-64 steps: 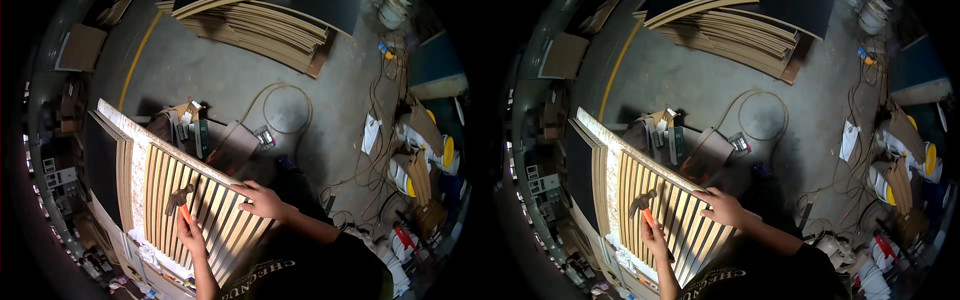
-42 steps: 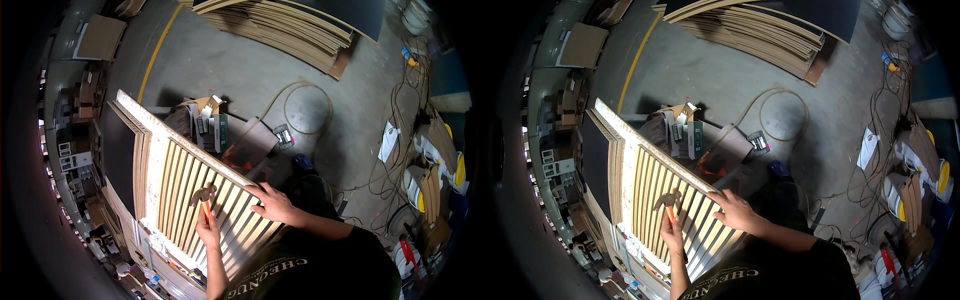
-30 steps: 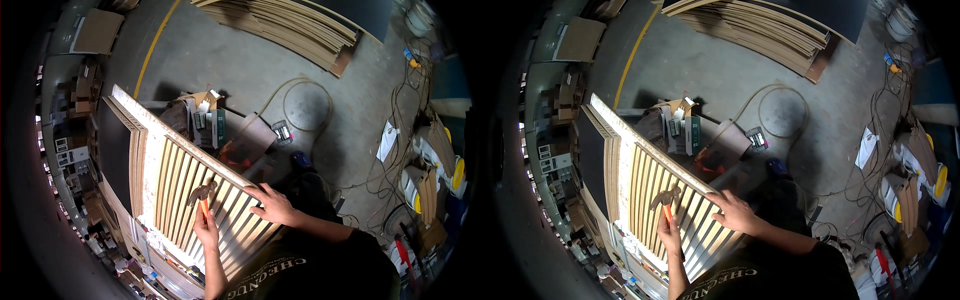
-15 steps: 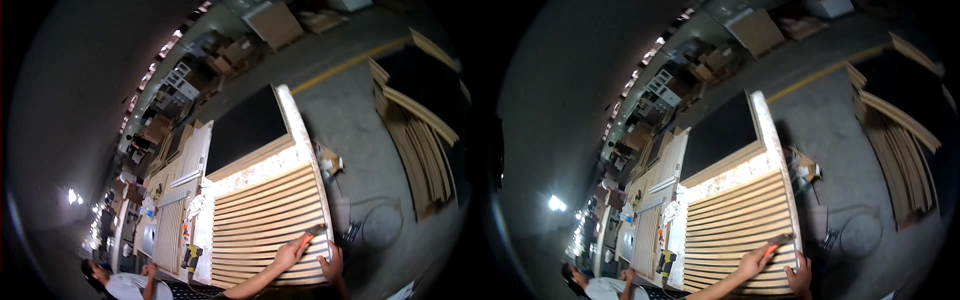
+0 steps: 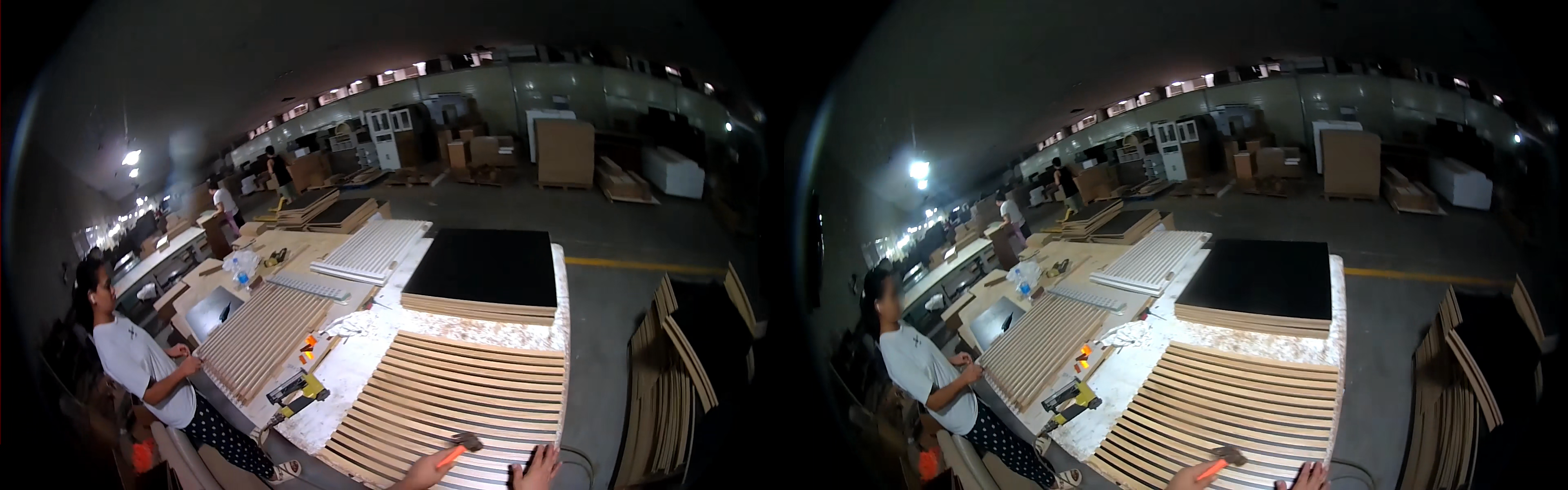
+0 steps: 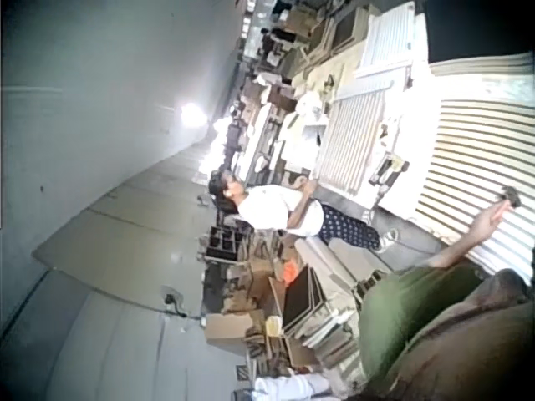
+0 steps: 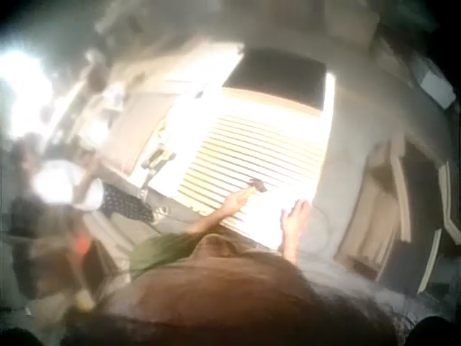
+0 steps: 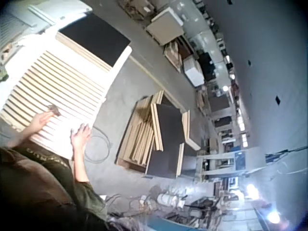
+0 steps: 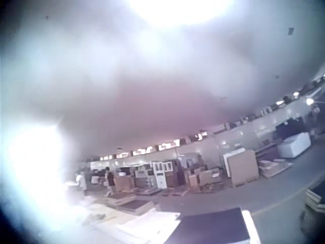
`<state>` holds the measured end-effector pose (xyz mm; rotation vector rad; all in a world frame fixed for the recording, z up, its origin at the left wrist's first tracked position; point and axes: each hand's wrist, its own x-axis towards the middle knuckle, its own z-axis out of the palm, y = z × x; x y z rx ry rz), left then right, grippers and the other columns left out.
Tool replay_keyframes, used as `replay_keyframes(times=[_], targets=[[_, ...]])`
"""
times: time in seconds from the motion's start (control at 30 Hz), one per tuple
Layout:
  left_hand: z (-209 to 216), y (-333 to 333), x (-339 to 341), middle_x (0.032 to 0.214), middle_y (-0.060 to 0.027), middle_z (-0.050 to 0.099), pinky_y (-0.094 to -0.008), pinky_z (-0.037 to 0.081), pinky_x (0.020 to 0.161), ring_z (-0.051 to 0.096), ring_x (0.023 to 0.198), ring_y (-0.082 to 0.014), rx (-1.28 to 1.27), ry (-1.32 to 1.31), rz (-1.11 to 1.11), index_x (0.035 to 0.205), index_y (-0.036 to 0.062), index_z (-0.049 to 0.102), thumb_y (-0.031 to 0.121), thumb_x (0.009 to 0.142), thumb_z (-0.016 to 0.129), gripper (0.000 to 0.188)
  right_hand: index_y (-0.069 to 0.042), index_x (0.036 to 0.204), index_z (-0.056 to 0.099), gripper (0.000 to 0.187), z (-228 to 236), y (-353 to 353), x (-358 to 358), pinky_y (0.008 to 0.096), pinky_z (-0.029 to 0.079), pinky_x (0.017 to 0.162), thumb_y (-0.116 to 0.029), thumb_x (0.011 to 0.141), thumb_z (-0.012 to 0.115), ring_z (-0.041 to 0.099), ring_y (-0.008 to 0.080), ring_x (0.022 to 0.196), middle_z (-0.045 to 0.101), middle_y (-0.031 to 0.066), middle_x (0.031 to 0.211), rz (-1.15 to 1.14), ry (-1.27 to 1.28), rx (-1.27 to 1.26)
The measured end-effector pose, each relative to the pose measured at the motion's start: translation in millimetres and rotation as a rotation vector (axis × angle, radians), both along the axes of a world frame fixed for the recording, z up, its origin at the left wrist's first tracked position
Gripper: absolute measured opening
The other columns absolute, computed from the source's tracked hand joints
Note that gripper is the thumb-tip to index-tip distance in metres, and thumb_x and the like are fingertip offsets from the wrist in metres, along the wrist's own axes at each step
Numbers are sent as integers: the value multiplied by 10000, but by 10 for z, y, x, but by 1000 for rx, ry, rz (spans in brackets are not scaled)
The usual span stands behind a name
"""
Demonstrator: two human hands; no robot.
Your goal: Assembling wooden slats onto a frame using a hammer and staple gun.
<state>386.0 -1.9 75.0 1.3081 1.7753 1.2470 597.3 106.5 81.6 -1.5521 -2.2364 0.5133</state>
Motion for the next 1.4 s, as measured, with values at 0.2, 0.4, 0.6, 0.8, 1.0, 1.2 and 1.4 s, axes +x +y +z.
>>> replay_keyframes(times=[0.2,0.4,0.6,0.8,1.0,1.2,1.4], targets=[[-284,-1044,-989,1153,-182,568,-361,398,930,521,1090,-304,143,81,541,1148,49,576,232,887,524,323,-20,1328,356,745,-293,-413,-724,597,107,1036,-419,750,605,227,418,1297,277,284,1384,156,-101,-34],[-368,-1548,-2317,917,-160,628,-443,478,741,603,851,-343,-469,449,706,1148,223,586,264,818,516,340,-25,1317,376,755,-263,-707,-680,537,185,1039,-439,732,613,258,383,1295,295,236,1395,189,-160,107],[-728,-1465,-2810,955,-123,579,-459,431,786,553,926,-328,-363,860,724,1093,206,615,292,823,533,295,-31,1267,443,740,-100,-1045,-129,427,246,1044,-528,739,586,313,309,1268,367,177,1365,-89,-378,46],[-1115,-1554,-2030,970,-164,568,-479,418,827,534,935,-362,-303,624,717,1026,114,613,341,771,576,343,-37,1227,478,658,377,-1092,142,375,352,970,-535,799,518,419,280,1172,473,184,1250,-248,-497,-133],[-1261,-1552,-2014,1007,-166,556,-470,386,881,490,999,-357,-317,541,780,1053,61,585,388,756,597,441,-51,1190,518,572,-398,-919,459,419,375,941,-470,802,523,482,326,1095,518,222,1174,-273,-43,-83],[-850,-1613,-1800,961,-176,595,-424,434,825,552,927,-327,-337,555,791,993,35,609,263,817,570,291,-64,1153,559,488,-1336,-731,734,464,399,911,-406,806,527,545,373,1017,562,261,1098,-320,345,-106],[-1251,-1691,-1373,958,-189,559,-486,385,792,487,935,-356,-186,389,807,958,55,610,247,808,531,256,-8,1207,500,574,-1637,-474,910,490,344,961,-447,846,422,452,398,1142,500,260,1198,-579,37,-61]])
